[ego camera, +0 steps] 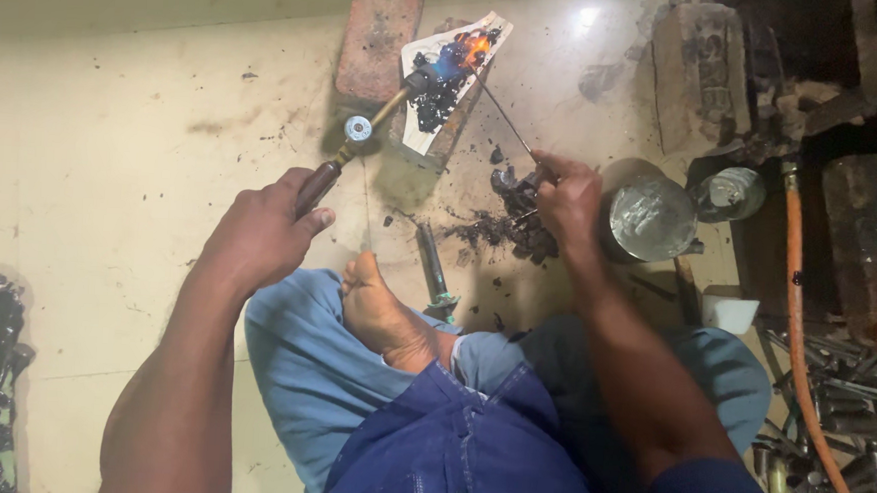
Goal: The person sits on the floor and uses a gas blowtorch to heat pieces of charcoal arranged on a tile, moving and stacking charcoal pieces by hand and poking them with a thin metal rod as they burn.
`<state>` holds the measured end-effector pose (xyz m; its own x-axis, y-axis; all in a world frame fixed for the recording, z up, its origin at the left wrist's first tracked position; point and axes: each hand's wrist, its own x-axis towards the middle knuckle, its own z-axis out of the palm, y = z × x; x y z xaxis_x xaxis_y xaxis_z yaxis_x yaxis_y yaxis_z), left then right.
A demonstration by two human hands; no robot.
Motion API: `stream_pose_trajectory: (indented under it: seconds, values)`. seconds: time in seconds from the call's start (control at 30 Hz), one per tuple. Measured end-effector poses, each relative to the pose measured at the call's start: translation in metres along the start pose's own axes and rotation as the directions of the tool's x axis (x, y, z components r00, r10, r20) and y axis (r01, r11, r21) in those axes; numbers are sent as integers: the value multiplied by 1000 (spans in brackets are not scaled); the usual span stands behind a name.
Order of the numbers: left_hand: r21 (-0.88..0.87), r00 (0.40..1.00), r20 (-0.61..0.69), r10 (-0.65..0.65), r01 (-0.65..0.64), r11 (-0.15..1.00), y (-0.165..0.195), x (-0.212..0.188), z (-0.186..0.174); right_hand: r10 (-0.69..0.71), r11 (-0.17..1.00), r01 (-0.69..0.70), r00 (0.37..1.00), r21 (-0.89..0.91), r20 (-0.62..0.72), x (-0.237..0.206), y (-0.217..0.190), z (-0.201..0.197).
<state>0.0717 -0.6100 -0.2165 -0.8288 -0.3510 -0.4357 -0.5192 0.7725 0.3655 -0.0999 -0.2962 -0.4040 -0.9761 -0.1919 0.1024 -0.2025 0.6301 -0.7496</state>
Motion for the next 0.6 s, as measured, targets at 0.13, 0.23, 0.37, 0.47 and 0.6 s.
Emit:
stream_pose_trajectory:
  seconds: [0.13,0.23,0.37,0.47,0.6]
  values:
    - [-14,1000,17,23,-23,1000,-3,-2,2,71,994,-76,995,80,66,-6,-5,3]
    - [-23,999,36,30,-29,999,-3,-2,4,234,966,-246,964,83,127,-14,-10,9]
    - [-12,997,69,28,-28,1000,-3,-1,5,165,984,-169,983,52,76,-21,-8,16]
    - [-17,998,51,39,-38,999,-4,-1,5,-1,1000,0,999,23,32,-22,0,19]
    - [-29,999,29,14,-13,999,-6,-2,5,43,999,-43,997,5,69,-22,13,24]
